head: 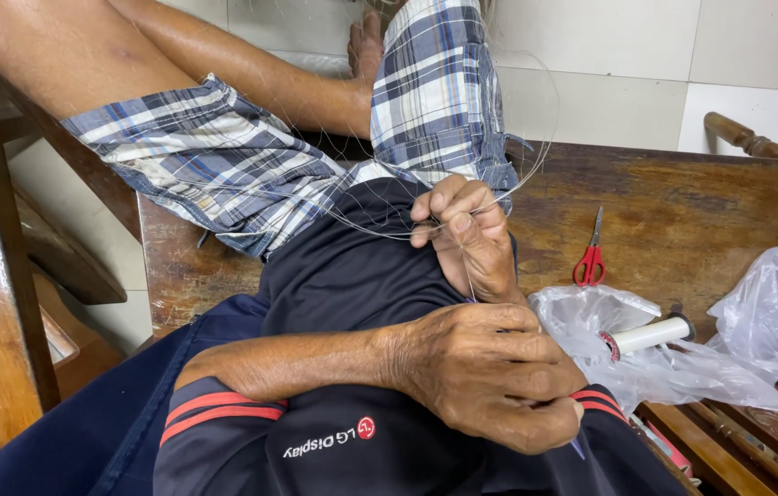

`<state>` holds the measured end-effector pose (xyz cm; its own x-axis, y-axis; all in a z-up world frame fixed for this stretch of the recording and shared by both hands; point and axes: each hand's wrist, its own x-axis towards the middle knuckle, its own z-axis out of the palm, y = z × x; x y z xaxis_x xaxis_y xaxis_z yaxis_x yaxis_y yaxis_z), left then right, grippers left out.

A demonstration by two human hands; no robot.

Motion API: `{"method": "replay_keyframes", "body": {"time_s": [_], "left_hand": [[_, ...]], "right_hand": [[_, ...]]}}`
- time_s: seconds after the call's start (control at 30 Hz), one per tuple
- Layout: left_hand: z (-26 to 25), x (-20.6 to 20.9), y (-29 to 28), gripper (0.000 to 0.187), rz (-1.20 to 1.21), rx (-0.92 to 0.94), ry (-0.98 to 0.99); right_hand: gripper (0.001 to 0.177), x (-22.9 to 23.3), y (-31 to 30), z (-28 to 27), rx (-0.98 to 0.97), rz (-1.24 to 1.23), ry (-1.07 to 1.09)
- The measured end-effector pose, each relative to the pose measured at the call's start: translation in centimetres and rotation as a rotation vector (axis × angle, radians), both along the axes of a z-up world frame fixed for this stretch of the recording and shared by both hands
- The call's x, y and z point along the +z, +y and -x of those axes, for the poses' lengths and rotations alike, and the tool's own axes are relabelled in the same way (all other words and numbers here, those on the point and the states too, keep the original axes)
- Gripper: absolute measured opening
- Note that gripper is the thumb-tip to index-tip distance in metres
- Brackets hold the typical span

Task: Repairing a fishing net using a shuttle and scissors

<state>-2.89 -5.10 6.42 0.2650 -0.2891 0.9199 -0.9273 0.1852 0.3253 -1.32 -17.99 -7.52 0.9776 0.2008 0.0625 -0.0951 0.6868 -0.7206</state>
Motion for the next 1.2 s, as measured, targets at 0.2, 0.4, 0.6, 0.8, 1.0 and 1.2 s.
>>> {"method": "replay_keyframes", "body": {"time_s": [0.2, 0.4, 0.6, 0.8, 1.0, 1.2], "left_hand": [[0.2, -0.3, 0.2, 0.005, 0.009, -0.077, 0.06], [0.3, -0.6, 0.2, 0.009, 0.01, -0.088, 0.106], [0.5, -0.7, -0.5, 0.01, 0.007, -0.022, 0.091], [0.1, -0.7, -0.4, 0.015, 0.01, -0.037, 0.115], [0.3, -1.3, -0.8, 0.015, -0.012, -0.011, 0.138], [0.1, -1.9, -0.7, 0.019, -0.069, 0.025, 0.126]], "right_hand": [[0.027, 1.0, -0.2, -0.4, 0.171, -0.145, 0.098], [0.019, 1.7, 0.3, -1.3, 0.263, -0.196, 0.037], [0.021, 1.4, 0.0, -1.0, 0.254, -0.139, 0.059], [0.024, 1.7, 0.6, -1.3, 0.289, -0.138, 0.001], [0.013, 1.2, 0.4, -1.6, 0.322, -0.154, -0.057], [0.016, 0.2, 0.1, -1.3, 0.359, -0.205, -0.001]]}}
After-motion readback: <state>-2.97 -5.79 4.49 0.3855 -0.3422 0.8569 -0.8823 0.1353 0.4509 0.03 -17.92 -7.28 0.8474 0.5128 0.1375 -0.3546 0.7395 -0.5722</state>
